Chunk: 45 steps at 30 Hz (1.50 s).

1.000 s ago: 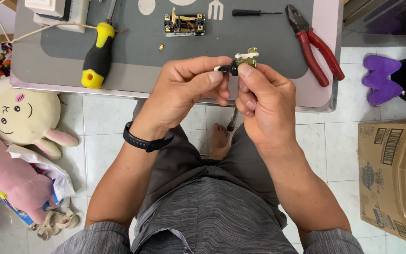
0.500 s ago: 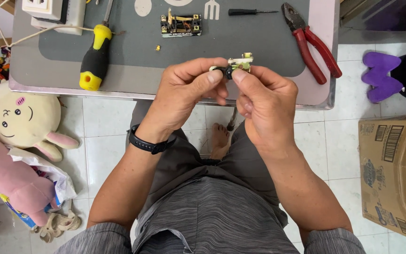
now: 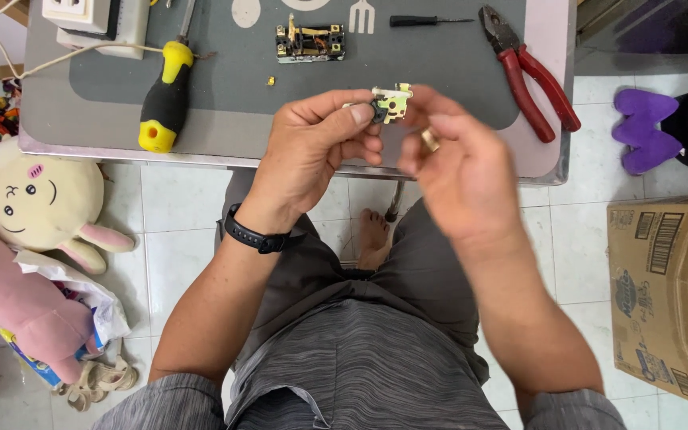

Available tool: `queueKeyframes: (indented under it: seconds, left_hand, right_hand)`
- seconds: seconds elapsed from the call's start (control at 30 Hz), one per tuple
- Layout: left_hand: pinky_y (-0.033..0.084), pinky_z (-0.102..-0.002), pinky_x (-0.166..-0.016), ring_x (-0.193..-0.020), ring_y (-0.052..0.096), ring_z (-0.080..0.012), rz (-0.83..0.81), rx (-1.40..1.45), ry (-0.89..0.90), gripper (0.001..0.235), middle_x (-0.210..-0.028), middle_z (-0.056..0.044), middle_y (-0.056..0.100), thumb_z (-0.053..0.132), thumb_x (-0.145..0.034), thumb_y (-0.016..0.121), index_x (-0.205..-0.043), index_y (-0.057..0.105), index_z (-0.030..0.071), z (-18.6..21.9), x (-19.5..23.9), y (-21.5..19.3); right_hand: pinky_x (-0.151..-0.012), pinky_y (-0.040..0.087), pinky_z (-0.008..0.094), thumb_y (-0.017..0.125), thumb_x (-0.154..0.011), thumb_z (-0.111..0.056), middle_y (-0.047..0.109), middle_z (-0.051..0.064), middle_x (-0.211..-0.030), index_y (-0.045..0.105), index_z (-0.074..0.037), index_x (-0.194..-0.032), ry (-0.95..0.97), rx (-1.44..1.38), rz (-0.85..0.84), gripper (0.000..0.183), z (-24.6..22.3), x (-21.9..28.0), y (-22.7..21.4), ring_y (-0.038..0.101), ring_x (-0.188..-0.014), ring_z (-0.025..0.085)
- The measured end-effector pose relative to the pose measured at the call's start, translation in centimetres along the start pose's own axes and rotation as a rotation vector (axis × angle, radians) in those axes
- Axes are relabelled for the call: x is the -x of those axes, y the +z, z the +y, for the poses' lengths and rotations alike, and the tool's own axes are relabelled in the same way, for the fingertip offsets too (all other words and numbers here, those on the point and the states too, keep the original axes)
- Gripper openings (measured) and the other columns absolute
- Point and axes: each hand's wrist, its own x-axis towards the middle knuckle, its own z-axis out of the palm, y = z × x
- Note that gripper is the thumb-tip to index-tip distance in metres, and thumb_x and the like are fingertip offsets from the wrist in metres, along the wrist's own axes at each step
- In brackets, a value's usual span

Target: The person assembles small electrical components by hand, fitting a metal clip into a black plastic housing and then attaching a white plastic piece. The person repeatedly adjusts and reorients the parts to align them correctly.

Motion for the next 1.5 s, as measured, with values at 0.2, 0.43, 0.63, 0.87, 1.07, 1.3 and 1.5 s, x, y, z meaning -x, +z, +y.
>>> queueKeyframes:
  seconds: [0.2,0.43,0.63,0.87,1.07,1.3,1.5]
  left_hand:
    - [0.063,-0.034,-0.058,-0.073,0.072,-0.0263,0.065,-0.055,-0.057,0.024,-0.082,-0.018,0.071,0.005,-0.083,0.071,-0.104,0.069,-0.006,0.9,-1.1,0.3]
    - [0.062,-0.031,-0.051,-0.076,0.074,-0.0289,0.085,-0.097,-0.148,0.025,-0.083,-0.015,0.071,0.006,-0.081,0.073,-0.104,0.070,-0.005,1.0,-1.9,0.1]
    - [0.062,-0.031,-0.051,-0.075,0.074,-0.0311,0.096,-0.034,-0.180,0.023,-0.088,-0.024,0.072,0.002,-0.085,0.068,-0.105,0.067,-0.008,0.9,-2.4,0.0]
    - [0.063,-0.031,-0.054,-0.074,0.074,-0.0283,0.108,-0.051,-0.063,0.023,-0.088,-0.025,0.072,0.004,-0.085,0.068,-0.105,0.067,-0.008,0.6,-2.4,-0.3]
    - [0.064,-0.034,-0.055,-0.073,0.074,-0.0291,0.127,-0.088,0.058,0.017,-0.086,-0.023,0.071,0.002,-0.087,0.067,-0.103,0.068,-0.004,-0.5,-2.9,-0.7]
    - [0.064,-0.035,-0.054,-0.071,0.073,-0.0283,0.096,-0.022,0.088,0.023,-0.085,-0.021,0.070,0.004,-0.088,0.068,-0.108,0.066,-0.006,-0.7,-2.9,-1.7]
    - [0.063,-0.033,-0.052,-0.067,0.072,-0.0258,0.105,-0.042,0.078,0.023,-0.086,-0.023,0.070,0.004,-0.087,0.067,-0.107,0.065,-0.007,-0.4,-2.9,-1.2]
  right_hand:
    - [-0.087,0.060,0.028,0.041,-0.086,0.005,0.064,0.015,-0.123,0.053,0.002,-0.129,-0.342,0.398,-0.062,0.045,-2.1,-5.7,-3.1,0.071,-0.107,0.025]
    - [-0.099,0.052,0.036,0.029,-0.094,0.015,0.049,0.019,-0.138,0.047,0.002,-0.136,-0.848,1.097,-0.457,0.047,-2.0,-7.8,-4.1,0.064,-0.119,0.037]
    - [-0.114,0.039,0.044,0.033,-0.093,0.017,0.047,0.025,-0.143,0.053,0.001,-0.135,-1.015,1.378,-0.568,0.049,-1.6,-7.9,-4.5,0.048,-0.133,0.041]
    - [-0.090,0.045,0.037,0.066,-0.085,0.013,0.061,0.021,-0.119,0.066,0.010,-0.119,-1.072,1.388,-0.344,0.034,-3.1,-6.6,-6.2,0.058,-0.107,0.031]
    - [-0.074,0.048,0.037,0.074,-0.088,-0.001,0.068,0.014,-0.101,0.074,0.006,-0.110,-1.073,1.604,-0.302,0.023,-3.7,-8.0,-6.9,0.063,-0.087,0.028]
    - [-0.066,0.047,0.038,0.072,-0.091,-0.005,0.068,0.007,-0.086,0.077,-0.006,-0.093,-0.969,1.769,-0.407,0.005,-4.8,-11.2,-5.7,0.063,-0.075,0.026]
    - [-0.053,0.053,0.019,0.068,-0.094,0.000,0.065,0.006,-0.066,0.073,-0.001,-0.090,-0.636,1.257,-0.167,0.007,-4.6,-5.8,-2.2,0.065,-0.057,0.010]
